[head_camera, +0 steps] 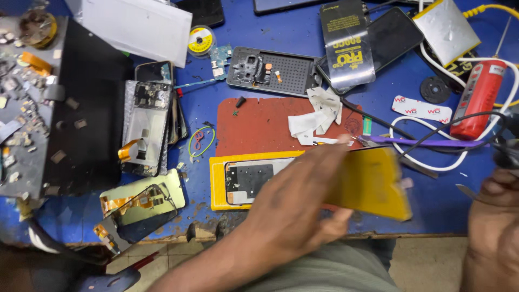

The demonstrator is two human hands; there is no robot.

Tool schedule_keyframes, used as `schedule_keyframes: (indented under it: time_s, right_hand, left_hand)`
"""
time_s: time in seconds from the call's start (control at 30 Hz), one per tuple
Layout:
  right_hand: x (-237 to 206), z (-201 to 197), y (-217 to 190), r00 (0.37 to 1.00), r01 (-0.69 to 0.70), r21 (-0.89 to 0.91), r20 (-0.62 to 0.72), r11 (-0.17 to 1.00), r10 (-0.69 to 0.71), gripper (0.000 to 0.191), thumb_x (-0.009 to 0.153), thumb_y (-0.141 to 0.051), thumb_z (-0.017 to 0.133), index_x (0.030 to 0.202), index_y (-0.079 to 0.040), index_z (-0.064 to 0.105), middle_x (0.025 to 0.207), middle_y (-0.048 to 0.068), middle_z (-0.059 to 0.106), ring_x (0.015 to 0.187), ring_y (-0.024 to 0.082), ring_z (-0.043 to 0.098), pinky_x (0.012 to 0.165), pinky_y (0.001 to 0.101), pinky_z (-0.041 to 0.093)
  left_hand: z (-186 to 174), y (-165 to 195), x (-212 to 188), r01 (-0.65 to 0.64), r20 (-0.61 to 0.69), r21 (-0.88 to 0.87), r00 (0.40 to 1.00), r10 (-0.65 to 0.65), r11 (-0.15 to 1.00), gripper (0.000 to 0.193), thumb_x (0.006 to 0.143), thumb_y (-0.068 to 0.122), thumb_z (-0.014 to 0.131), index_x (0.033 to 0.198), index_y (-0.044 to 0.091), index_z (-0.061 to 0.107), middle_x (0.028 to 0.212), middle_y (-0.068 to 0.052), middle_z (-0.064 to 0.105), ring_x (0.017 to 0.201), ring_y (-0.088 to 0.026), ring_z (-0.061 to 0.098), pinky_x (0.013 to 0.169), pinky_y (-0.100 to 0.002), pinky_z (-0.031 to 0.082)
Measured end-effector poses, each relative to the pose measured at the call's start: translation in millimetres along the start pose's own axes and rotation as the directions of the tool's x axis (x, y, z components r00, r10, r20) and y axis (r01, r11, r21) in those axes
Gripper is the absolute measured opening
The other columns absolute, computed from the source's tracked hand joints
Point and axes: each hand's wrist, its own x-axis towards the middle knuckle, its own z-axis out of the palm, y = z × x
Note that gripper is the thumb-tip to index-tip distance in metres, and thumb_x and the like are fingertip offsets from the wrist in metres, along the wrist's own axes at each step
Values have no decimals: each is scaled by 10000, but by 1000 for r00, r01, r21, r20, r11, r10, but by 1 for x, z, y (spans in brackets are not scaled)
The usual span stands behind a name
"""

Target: The person applies adhesive to the edges of a smartphone screen and presses it into the phone frame. They then use a heat gun to warm the screen and frame, and test the touchscreen by tapping the display. The person repeats the adhesive application and heating on another phone frame.

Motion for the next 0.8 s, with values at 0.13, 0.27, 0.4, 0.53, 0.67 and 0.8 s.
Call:
schedule_keyframes:
  time_s: [0.13,0.27,0.4,0.53,0.67,0.8]
  right_hand:
    - [-37,104,24,995,67,-413,97,908,-29,162,1123,-67,603,1248,-38,505,1153,147,657,1026,188,652,940,303,546]
    - [-62,208,48,960,220,-706,278,673,-22,278,1050,-19,690,1220,-78,478,1124,164,691,987,202,717,936,327,611]
    - [-63,255,64,904,386,-834,428,395,21,316,979,16,716,1181,-56,483,1100,198,703,1037,220,738,933,295,606]
    - [-67,265,80,863,480,-857,500,189,76,352,894,-21,744,1139,-45,493,1097,183,750,952,179,753,807,270,596]
    - [-69,265,87,853,499,-859,510,119,106,364,854,-6,762,1110,-39,505,1109,166,760,887,139,748,723,246,580]
    - [-67,267,90,833,528,-841,540,120,122,379,847,-12,769,1113,-40,500,1109,170,753,915,156,756,733,252,587]
  left_hand:
    - [-8,-10,-27,86,-47,-195,994,-97,977,941,922,139,863,1627,39,247,1608,-202,504,1451,-339,602,1184,-392,552]
    - [-7,-20,-49,55,-124,-252,988,-89,966,970,871,52,831,1611,86,205,1566,-211,492,1453,-354,564,1222,-437,506]
    - [4,-24,-64,23,-211,-365,972,-106,931,953,882,-7,801,1589,115,173,1555,-258,450,1454,-358,524,1205,-451,507]
    - [18,-27,-74,-33,-295,-417,950,-101,908,893,910,-16,777,1551,137,174,1511,-284,408,1466,-371,486,1241,-488,462]
    - [26,-29,-80,-47,-344,-448,931,-124,893,848,923,16,774,1522,143,187,1546,-284,394,1474,-379,477,1231,-476,501]
    - [29,-31,-81,-51,-353,-456,927,-128,888,846,924,29,780,1516,151,187,1531,-282,397,1474,-385,474,1233,-479,498]
